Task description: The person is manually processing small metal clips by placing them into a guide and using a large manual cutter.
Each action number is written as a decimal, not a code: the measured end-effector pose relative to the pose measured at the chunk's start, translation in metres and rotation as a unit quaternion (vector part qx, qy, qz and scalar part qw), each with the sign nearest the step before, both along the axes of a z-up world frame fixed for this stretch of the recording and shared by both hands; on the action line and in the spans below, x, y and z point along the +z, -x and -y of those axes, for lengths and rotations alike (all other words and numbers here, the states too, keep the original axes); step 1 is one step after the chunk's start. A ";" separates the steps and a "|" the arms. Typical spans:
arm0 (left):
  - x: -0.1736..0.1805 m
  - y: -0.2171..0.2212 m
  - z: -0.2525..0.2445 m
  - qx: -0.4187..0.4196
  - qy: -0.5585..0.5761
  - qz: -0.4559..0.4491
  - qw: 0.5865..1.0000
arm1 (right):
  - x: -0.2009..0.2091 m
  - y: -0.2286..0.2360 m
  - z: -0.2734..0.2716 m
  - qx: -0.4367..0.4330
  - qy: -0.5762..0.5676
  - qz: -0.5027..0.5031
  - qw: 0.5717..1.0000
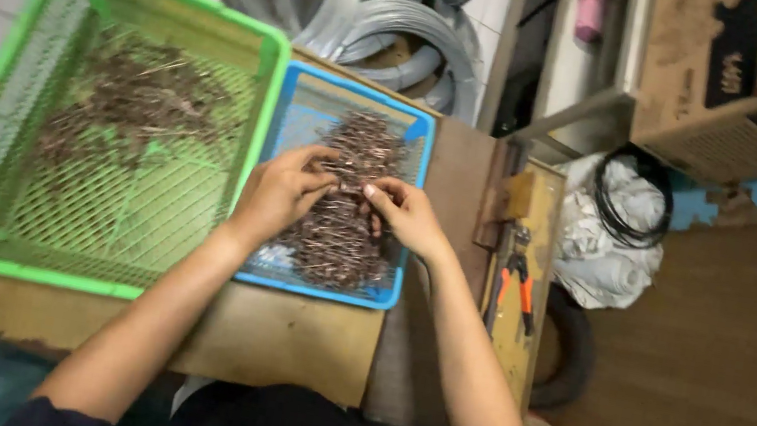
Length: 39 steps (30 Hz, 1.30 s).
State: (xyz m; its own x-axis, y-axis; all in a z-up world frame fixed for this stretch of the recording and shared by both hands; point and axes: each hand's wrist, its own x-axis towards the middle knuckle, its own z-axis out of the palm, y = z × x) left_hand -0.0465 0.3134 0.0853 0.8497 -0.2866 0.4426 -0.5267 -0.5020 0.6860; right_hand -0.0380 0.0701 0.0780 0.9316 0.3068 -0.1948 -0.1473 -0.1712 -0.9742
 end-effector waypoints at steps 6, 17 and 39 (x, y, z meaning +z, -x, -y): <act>-0.034 -0.007 0.098 -0.020 0.015 0.039 0.999 | 0.002 0.065 0.143 -0.291 0.433 0.183 0.833; -0.060 -0.062 0.226 -0.016 -0.064 0.039 0.997 | -0.055 0.181 0.224 -0.331 0.125 -0.232 0.906; -0.130 -0.065 0.305 -0.036 -0.014 -0.147 0.988 | 0.089 0.165 0.177 -0.392 0.121 -0.141 0.901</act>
State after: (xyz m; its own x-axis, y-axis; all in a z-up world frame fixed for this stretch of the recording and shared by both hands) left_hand 0.0184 0.0088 -0.0449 0.9174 -0.3598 0.1699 -0.3412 -0.4920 0.8009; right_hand -0.2027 -0.1069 0.1673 0.7466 -0.5079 -0.4296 -0.5509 -0.1100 -0.8273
